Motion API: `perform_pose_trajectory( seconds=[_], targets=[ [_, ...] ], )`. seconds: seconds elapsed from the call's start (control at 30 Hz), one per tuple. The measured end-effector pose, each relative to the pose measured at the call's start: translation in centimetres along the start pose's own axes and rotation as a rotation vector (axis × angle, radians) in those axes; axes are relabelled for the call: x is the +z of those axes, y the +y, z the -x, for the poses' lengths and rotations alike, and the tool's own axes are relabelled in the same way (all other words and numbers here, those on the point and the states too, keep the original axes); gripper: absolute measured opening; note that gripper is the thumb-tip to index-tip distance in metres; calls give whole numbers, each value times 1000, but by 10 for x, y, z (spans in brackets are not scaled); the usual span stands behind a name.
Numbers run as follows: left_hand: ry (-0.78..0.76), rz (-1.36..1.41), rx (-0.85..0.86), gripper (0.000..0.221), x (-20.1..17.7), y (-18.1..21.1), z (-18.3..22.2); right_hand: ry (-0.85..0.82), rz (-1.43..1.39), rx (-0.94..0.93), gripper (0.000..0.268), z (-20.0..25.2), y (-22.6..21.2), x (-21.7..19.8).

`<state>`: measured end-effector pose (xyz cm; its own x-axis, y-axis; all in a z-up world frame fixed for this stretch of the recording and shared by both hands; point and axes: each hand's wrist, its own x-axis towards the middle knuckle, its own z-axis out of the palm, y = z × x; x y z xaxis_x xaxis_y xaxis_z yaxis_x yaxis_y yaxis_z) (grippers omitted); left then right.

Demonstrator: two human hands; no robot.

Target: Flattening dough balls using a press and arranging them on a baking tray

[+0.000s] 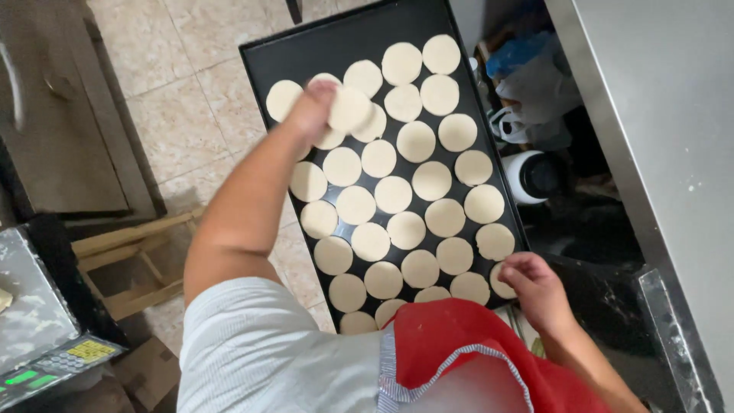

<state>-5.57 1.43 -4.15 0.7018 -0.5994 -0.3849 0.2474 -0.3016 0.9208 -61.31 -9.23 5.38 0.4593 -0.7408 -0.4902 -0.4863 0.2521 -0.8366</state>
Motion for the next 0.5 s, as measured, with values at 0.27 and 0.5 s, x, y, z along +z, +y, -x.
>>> perform_pose_trajectory(
  seconds=[0.27, 0.5],
  targets=[
    [427, -321, -91, 36, -117, 8, -84, 207, -175, 123, 17, 61, 62, -80],
    [630, -556, 223, 30, -135, -20, -110, 311, -174, 168, 15, 76, 57, -86]
  ],
)
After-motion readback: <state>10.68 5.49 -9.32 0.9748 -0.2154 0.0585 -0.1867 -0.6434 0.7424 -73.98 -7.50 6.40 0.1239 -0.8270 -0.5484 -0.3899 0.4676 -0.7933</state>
